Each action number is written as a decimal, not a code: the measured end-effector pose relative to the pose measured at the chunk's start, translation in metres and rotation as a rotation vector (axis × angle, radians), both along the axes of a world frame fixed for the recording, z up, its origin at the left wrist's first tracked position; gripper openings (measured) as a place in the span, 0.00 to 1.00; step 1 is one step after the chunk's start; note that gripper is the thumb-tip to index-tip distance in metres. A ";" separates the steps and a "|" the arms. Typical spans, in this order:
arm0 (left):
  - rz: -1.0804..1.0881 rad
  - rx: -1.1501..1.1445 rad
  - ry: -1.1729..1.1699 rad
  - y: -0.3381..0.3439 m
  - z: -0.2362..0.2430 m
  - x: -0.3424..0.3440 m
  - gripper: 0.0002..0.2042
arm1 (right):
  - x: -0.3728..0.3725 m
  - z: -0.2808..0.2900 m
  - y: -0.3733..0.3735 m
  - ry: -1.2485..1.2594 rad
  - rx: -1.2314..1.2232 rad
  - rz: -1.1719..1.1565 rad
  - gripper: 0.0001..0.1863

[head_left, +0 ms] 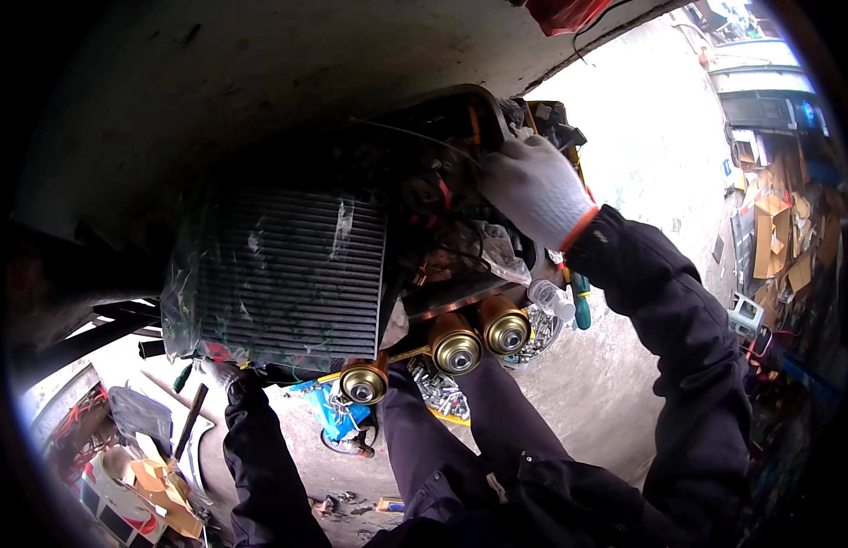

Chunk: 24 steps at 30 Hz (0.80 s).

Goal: The person manipulates various mechanical parts and canisters on a cluttered workbench, picking up a radiator-like component, moving it aside, and using a tool to interact with wires and connectors.

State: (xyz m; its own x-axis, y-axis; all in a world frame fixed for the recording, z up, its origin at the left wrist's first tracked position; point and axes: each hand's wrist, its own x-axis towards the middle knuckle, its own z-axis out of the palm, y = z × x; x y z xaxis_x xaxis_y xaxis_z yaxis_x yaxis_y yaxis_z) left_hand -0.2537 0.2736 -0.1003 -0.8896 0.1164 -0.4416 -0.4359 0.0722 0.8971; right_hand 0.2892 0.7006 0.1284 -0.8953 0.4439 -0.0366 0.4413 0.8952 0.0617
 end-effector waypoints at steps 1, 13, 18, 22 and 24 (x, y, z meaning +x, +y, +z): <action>0.007 0.014 0.002 -0.005 0.000 -0.003 0.23 | -0.005 -0.010 0.000 -0.044 0.037 -0.030 0.04; -0.042 0.040 -0.169 0.003 0.012 0.020 0.36 | -0.005 -0.022 0.003 0.076 -0.140 -0.323 0.05; -0.103 0.006 -0.133 0.007 0.006 0.021 0.35 | 0.002 -0.001 0.005 0.473 -0.661 -0.585 0.17; -0.085 0.128 -0.072 -0.011 -0.004 0.004 0.34 | 0.002 0.012 0.010 0.649 -1.238 -0.815 0.21; -0.075 -0.030 -0.078 -0.015 -0.011 0.001 0.34 | 0.001 0.018 0.003 0.715 -1.335 -0.817 0.21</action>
State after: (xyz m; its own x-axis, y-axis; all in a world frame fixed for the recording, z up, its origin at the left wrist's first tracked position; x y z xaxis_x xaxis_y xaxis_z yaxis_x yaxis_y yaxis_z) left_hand -0.2526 0.2582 -0.1112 -0.8416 0.1668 -0.5137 -0.4969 0.1337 0.8574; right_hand 0.2899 0.7035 0.1460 -0.4725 0.7541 -0.4562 0.3797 -0.2930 -0.8775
